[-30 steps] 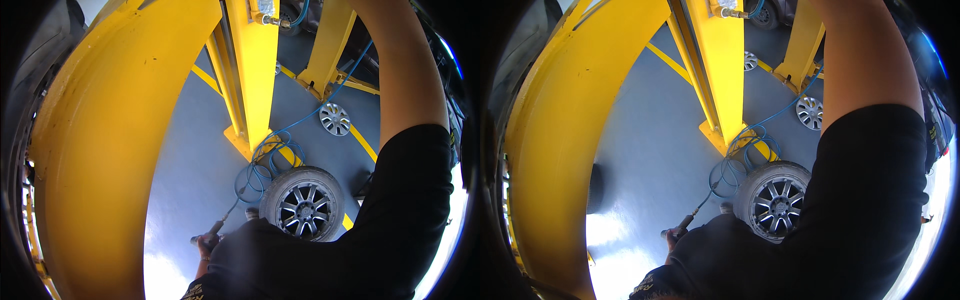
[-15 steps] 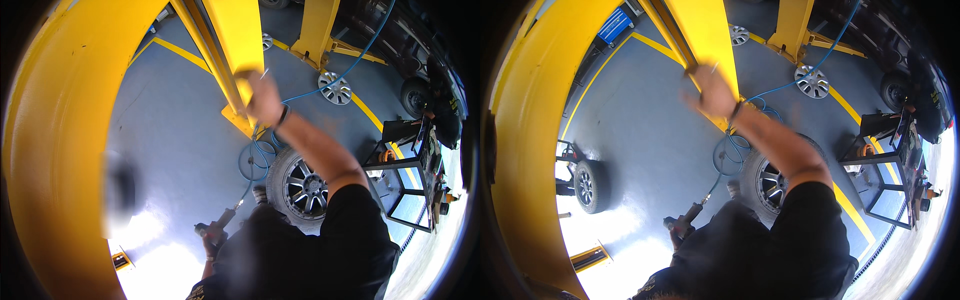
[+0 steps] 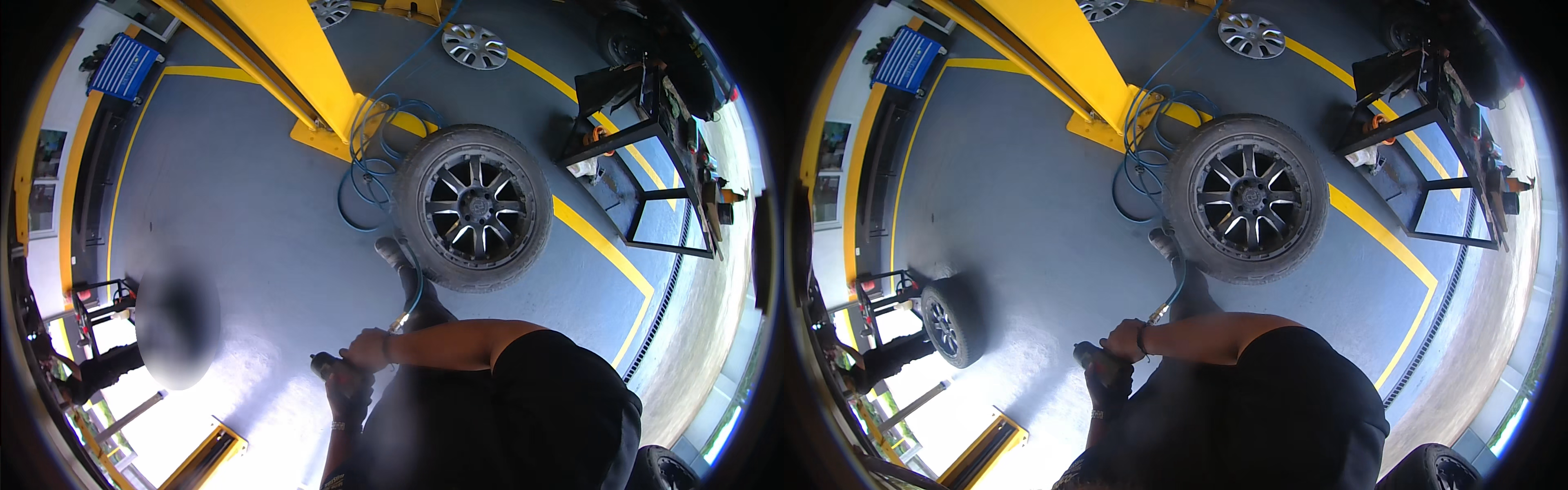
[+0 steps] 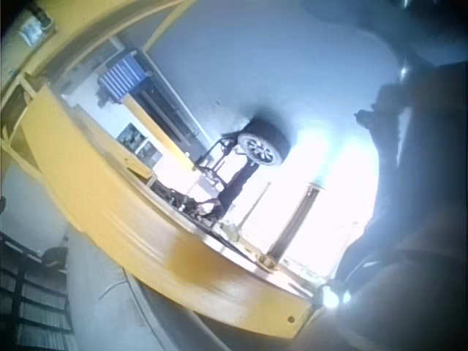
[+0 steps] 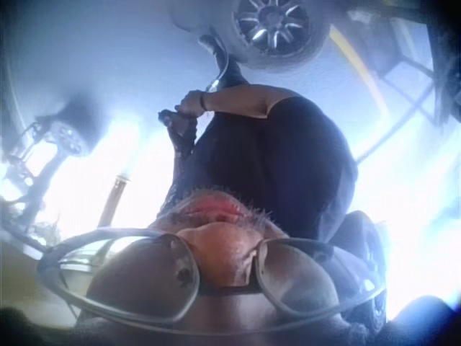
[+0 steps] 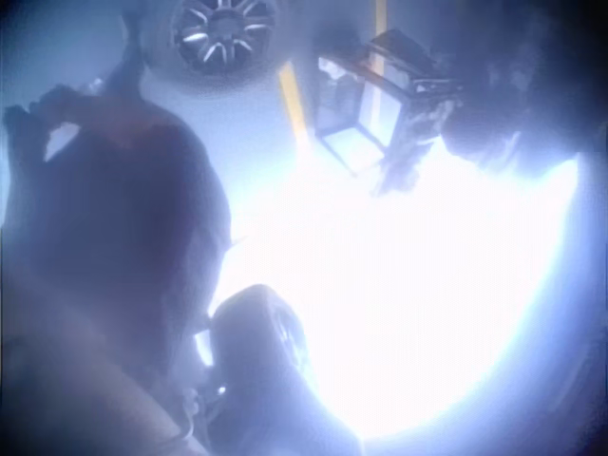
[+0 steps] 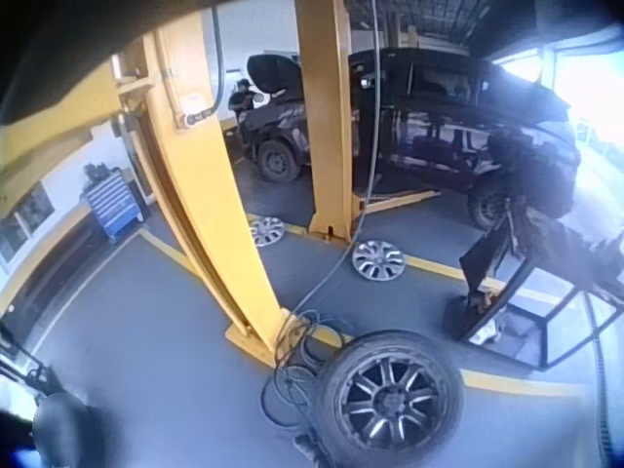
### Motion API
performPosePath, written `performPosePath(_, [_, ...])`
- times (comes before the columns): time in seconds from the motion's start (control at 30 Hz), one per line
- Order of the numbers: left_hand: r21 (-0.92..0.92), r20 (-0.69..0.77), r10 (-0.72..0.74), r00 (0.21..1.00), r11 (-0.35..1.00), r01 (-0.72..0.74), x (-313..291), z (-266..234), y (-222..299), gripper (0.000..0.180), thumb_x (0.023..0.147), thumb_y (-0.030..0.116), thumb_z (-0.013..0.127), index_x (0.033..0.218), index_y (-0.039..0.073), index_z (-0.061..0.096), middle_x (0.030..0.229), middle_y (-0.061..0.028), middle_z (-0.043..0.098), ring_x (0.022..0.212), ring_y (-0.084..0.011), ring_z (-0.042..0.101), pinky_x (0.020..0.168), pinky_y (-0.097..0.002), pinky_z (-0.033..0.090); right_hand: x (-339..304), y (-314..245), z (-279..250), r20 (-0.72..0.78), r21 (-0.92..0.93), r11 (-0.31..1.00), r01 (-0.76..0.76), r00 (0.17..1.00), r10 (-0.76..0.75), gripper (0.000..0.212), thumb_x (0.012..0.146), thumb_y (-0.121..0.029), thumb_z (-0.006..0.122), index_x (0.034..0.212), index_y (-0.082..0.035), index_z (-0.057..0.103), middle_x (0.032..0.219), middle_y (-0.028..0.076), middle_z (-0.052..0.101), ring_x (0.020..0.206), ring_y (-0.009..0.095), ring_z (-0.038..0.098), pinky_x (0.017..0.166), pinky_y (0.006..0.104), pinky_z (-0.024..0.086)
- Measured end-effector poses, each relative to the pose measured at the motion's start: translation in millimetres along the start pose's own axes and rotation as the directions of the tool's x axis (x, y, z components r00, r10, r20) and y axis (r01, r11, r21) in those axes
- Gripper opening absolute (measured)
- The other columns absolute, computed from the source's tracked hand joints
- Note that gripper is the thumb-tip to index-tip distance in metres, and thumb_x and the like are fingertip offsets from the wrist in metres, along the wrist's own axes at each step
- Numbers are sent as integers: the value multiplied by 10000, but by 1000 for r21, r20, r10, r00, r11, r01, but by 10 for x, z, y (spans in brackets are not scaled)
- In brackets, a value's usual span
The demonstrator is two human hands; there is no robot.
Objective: The person uses an impact wrench to tighten lug nuts on a car wheel while the vehicle is raised on a lift. The person connects the air hose, positions the tool on each nut, and tightens them in sequence.
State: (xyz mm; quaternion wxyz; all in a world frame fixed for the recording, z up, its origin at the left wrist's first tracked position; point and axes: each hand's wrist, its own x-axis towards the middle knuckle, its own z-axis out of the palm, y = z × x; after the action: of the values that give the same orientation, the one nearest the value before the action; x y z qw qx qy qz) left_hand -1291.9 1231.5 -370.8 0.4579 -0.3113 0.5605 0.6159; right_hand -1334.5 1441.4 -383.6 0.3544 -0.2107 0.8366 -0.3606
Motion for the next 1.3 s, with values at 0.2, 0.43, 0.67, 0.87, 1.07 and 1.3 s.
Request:
performPosePath(0.2, [-382,-9,-279,960,888,254,-37,-329,-1100,697,810,685,493,1140,73,545,800,-107,608,643,-194,606,521,-272,494,-235,22,1095,80,86,996,6,997,-13,328,975,-280,432,1204,-98,581,1019,140,701,994,340,679,832,473,542])
performPosePath(0.43, [-92,-116,-44,992,995,33,-65,-239,-1954,723,782,681,542,1151,59,554,930,-111,612,764,-242,623,609,-331,519,-706,150,1879,48,164,978,-127,992,121,338,952,-246,467,1234,-91,570,995,153,700,996,351,678,845,484,533])
performPosePath(0.67, [-293,2,-118,993,949,113,28,115,-2712,662,882,580,535,1320,86,480,1166,-116,601,1044,-286,625,871,-415,549,-1436,654,2387,58,168,980,-103,994,95,492,886,-374,583,1261,-60,534,979,175,704,976,381,676,853,474,529])
performPosePath(0.87, [-76,-122,-5,992,997,-4,-90,958,-3487,532,948,479,493,1243,41,559,1062,-139,653,923,-280,659,806,-415,549,-2846,1413,2493,-113,484,873,-61,985,131,693,828,-418,693,1354,-54,426,1029,186,692,1010,373,669,861,458,535])
performPosePath(1.07, [911,30,581,814,319,-262,752,2435,-3858,437,878,121,537,1314,119,554,1242,-170,600,1068,-370,619,922,-437,517,-4841,2068,2200,-372,928,181,326,848,377,689,827,-266,723,1388,-6,419,848,89,621,759,220,621,694,373,512])
performPosePath(1.3, [836,390,-371,843,-241,-493,1838,3934,-4381,507,858,134,542,1358,217,570,1380,-77,568,1248,-290,558,998,-426,486,-7482,2429,1778,-443,710,-138,690,591,674,592,783,-235,675,1288,-24,450,685,39,471,559,145,467,552,316,410])
